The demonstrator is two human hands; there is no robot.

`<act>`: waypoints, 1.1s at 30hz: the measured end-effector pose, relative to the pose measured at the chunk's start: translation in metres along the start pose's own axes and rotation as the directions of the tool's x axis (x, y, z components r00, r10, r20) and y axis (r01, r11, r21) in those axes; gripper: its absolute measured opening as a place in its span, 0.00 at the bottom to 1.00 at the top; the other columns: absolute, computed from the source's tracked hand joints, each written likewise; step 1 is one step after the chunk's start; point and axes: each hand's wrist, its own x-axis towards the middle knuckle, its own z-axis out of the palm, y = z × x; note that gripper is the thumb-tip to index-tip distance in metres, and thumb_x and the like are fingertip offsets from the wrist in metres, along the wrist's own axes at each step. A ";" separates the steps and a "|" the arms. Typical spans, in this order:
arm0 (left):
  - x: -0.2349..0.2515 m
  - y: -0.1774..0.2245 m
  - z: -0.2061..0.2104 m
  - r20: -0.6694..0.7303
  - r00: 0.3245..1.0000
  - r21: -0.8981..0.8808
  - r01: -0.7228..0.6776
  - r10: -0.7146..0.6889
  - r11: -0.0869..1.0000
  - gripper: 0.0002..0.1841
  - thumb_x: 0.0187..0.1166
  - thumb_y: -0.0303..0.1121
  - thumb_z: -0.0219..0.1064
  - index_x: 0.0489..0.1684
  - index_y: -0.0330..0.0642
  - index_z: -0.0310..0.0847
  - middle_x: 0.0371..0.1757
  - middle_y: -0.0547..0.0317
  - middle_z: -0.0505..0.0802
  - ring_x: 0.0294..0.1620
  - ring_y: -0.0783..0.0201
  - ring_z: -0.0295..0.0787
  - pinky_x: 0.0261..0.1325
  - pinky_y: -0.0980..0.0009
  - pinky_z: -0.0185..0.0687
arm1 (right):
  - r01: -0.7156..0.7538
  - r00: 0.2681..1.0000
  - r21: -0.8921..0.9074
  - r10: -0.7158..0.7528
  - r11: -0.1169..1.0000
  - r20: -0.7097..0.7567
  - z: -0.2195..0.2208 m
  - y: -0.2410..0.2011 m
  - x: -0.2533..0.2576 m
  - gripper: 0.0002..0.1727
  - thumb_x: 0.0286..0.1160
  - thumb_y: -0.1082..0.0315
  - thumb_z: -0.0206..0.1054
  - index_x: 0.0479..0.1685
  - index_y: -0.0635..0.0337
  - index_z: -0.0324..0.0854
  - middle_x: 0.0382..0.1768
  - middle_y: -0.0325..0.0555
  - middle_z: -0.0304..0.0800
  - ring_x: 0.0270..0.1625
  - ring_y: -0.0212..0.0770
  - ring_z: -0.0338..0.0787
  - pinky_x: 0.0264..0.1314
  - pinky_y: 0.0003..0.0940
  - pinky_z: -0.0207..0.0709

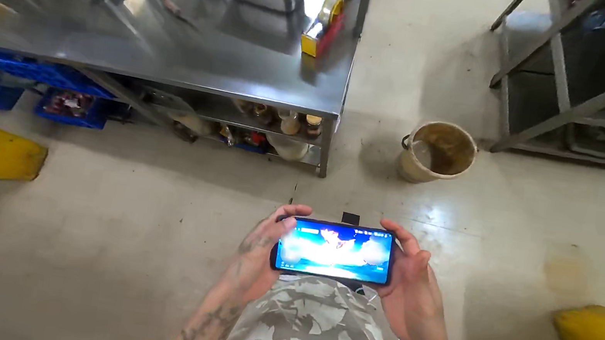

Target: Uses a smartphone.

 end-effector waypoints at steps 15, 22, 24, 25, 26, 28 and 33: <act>0.137 0.045 -0.007 0.389 0.915 -0.025 0.125 -0.106 0.992 0.38 0.77 0.76 0.45 0.61 0.56 0.84 0.52 0.57 0.93 0.49 0.63 0.93 0.49 0.62 0.92 | 0.253 0.959 -0.195 -0.272 0.948 -0.079 0.045 -0.046 0.032 0.48 0.70 0.24 0.58 0.89 0.39 0.57 0.71 0.52 0.79 0.59 0.55 0.92 0.43 0.52 0.94; 0.110 0.109 -0.008 0.580 0.812 0.077 0.029 -0.068 0.997 0.44 0.73 0.77 0.53 0.87 0.62 0.61 0.79 0.54 0.80 0.71 0.53 0.84 0.66 0.54 0.85 | 0.145 0.959 -0.042 -0.151 0.989 -0.239 0.039 -0.012 0.085 0.52 0.56 0.10 0.39 0.80 0.27 0.67 0.60 0.40 0.90 0.34 0.36 0.93 0.18 0.28 0.82; 0.104 0.115 -0.016 0.598 0.800 0.076 0.006 -0.050 0.997 0.46 0.71 0.76 0.56 0.88 0.63 0.58 0.79 0.53 0.80 0.70 0.53 0.84 0.64 0.55 0.86 | 0.125 0.962 -0.037 -0.130 0.992 -0.240 0.052 -0.005 0.091 0.52 0.55 0.09 0.36 0.79 0.24 0.68 0.57 0.38 0.91 0.30 0.33 0.91 0.17 0.25 0.78; 0.105 0.118 -0.023 0.588 0.808 0.078 -0.002 -0.044 0.997 0.46 0.70 0.76 0.57 0.88 0.64 0.58 0.79 0.54 0.80 0.70 0.54 0.85 0.64 0.56 0.86 | 0.132 0.960 -0.045 -0.139 0.990 -0.241 0.060 -0.007 0.092 0.52 0.55 0.09 0.37 0.79 0.25 0.68 0.57 0.38 0.91 0.28 0.32 0.90 0.16 0.24 0.77; 0.108 0.121 -0.031 0.570 0.821 0.079 -0.006 -0.040 0.997 0.45 0.71 0.76 0.56 0.88 0.64 0.59 0.80 0.54 0.80 0.71 0.54 0.85 0.64 0.56 0.87 | 0.153 0.955 -0.066 -0.165 0.986 -0.246 0.069 -0.010 0.092 0.51 0.56 0.10 0.39 0.79 0.26 0.68 0.56 0.39 0.91 0.25 0.33 0.88 0.14 0.24 0.76; 0.122 0.123 -0.053 0.526 0.849 0.043 0.014 -0.035 0.999 0.42 0.75 0.76 0.51 0.85 0.61 0.65 0.78 0.54 0.82 0.70 0.53 0.85 0.64 0.54 0.87 | 0.207 0.948 -0.148 -0.236 0.967 -0.215 0.089 -0.024 0.087 0.53 0.58 0.11 0.43 0.82 0.31 0.65 0.61 0.43 0.88 0.28 0.37 0.91 0.14 0.28 0.80; 0.148 0.099 -0.095 0.427 0.902 -0.089 0.115 -0.067 0.989 0.40 0.77 0.77 0.40 0.68 0.59 0.81 0.56 0.57 0.93 0.53 0.63 0.93 0.52 0.61 0.91 | 0.278 0.954 -0.330 -0.298 0.902 -0.012 0.152 -0.038 0.081 0.52 0.68 0.19 0.52 0.89 0.41 0.58 0.79 0.47 0.74 0.62 0.51 0.91 0.39 0.44 0.94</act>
